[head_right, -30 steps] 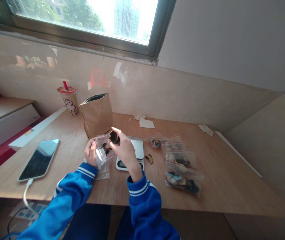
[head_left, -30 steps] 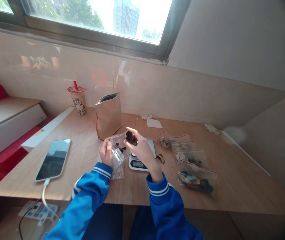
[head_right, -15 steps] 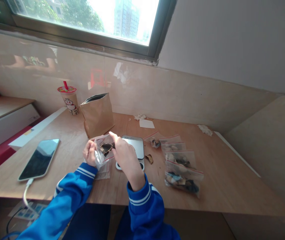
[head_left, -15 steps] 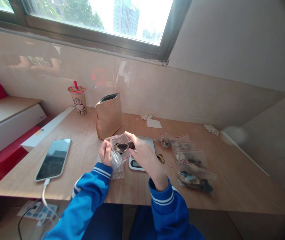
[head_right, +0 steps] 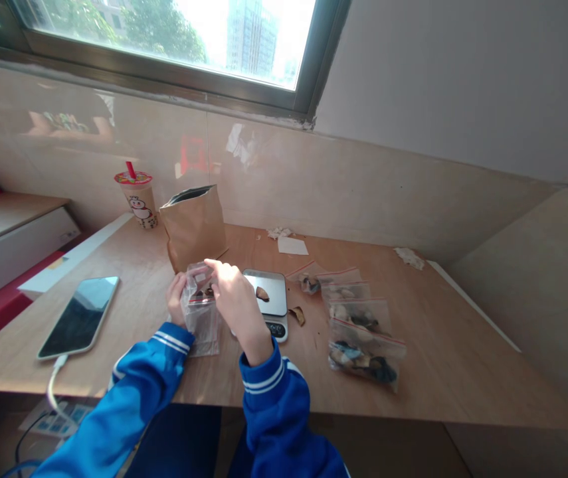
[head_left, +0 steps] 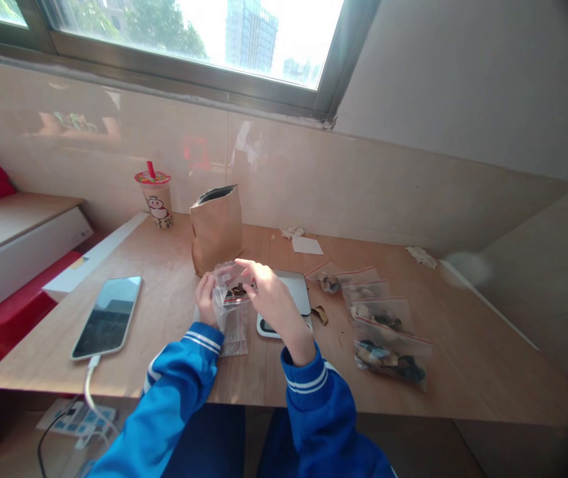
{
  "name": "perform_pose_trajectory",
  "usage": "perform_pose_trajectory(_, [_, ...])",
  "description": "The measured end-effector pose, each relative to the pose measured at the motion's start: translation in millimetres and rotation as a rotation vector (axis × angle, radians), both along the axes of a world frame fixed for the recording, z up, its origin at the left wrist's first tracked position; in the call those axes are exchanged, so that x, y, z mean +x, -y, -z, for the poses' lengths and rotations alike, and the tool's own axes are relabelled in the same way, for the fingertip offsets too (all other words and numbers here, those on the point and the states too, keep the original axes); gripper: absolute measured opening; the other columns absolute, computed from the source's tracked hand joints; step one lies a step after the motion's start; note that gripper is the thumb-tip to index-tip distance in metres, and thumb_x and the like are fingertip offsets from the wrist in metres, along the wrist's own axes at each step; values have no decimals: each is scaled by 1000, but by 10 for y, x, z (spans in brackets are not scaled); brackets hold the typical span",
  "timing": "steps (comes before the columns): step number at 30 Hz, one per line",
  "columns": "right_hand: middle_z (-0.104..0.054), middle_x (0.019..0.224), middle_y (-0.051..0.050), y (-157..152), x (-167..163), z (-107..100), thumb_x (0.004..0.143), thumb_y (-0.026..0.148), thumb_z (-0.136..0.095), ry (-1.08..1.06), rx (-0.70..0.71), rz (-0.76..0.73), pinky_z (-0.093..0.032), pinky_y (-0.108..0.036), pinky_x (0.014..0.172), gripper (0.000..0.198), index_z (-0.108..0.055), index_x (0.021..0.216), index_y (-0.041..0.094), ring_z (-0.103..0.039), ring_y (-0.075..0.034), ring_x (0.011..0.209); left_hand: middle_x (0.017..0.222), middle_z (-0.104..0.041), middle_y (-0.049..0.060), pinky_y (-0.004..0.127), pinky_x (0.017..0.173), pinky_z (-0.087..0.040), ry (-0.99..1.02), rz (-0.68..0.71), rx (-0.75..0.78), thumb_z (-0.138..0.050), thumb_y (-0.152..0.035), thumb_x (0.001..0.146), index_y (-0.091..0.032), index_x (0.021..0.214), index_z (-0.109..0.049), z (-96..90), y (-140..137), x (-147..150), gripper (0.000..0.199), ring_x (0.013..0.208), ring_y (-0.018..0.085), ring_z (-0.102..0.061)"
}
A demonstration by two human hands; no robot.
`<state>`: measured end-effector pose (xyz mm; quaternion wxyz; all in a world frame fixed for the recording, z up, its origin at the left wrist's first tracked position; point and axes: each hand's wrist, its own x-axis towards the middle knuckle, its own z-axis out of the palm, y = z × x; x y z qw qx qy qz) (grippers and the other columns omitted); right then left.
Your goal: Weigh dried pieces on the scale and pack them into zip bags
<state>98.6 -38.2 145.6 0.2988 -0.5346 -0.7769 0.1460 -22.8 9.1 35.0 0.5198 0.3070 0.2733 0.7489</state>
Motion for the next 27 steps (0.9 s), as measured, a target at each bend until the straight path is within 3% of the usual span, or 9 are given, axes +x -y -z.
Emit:
perform_pose_trajectory(11, [-56,118,-7,-133,-52,131,85,5,-37,-338,140,-53,-45,-37,98,49,-51,128,23,-53,-18,109,93,-73,10,35,82,-55,-39,21,-12,-59,-40,82,-15,81,-70,-76,41,8,28,88,23,-68])
perform_pose_trajectory(16, [-51,127,-9,-215,-168,175,88,22,-53,-318,149,-49,-39,-40,106,40,-52,128,22,-46,-21,121,79,-72,8,29,64,-54,-22,-8,-35,-66,-41,78,-12,78,-69,-68,42,-10,29,69,19,-66])
perform_pose_trajectory(18, [-49,128,-10,-212,-111,185,88,29,-55,-306,165,0,-37,-40,107,39,-53,126,22,-44,-22,123,78,-71,8,29,64,-54,-18,-25,-49,-64,-42,79,-12,78,-68,-49,31,-17,30,69,19,-66])
perform_pose_trajectory(21, [-53,124,-9,-142,197,292,92,28,-46,-295,208,99,-36,-40,107,30,-57,120,24,-46,-20,122,93,-72,11,35,74,-55,8,-16,-64,-62,-41,80,-13,74,-65,-26,15,-20,29,81,23,-68])
perform_pose_trajectory(24, [-58,111,-10,-9,694,560,89,17,-37,-280,251,314,-40,-39,100,32,-63,106,20,-53,-21,112,97,-71,11,38,81,-55,14,-33,-61,-63,-40,79,-14,67,-61,-41,19,-11,28,84,23,-68])
perform_pose_trajectory(27, [-61,99,-10,138,1145,898,78,10,-39,-117,136,555,-45,-38,90,35,-66,98,18,-58,-23,97,92,-72,10,37,79,-55,11,-38,-63,-64,-40,77,-15,62,-58,-69,40,-3,30,82,22,-68])
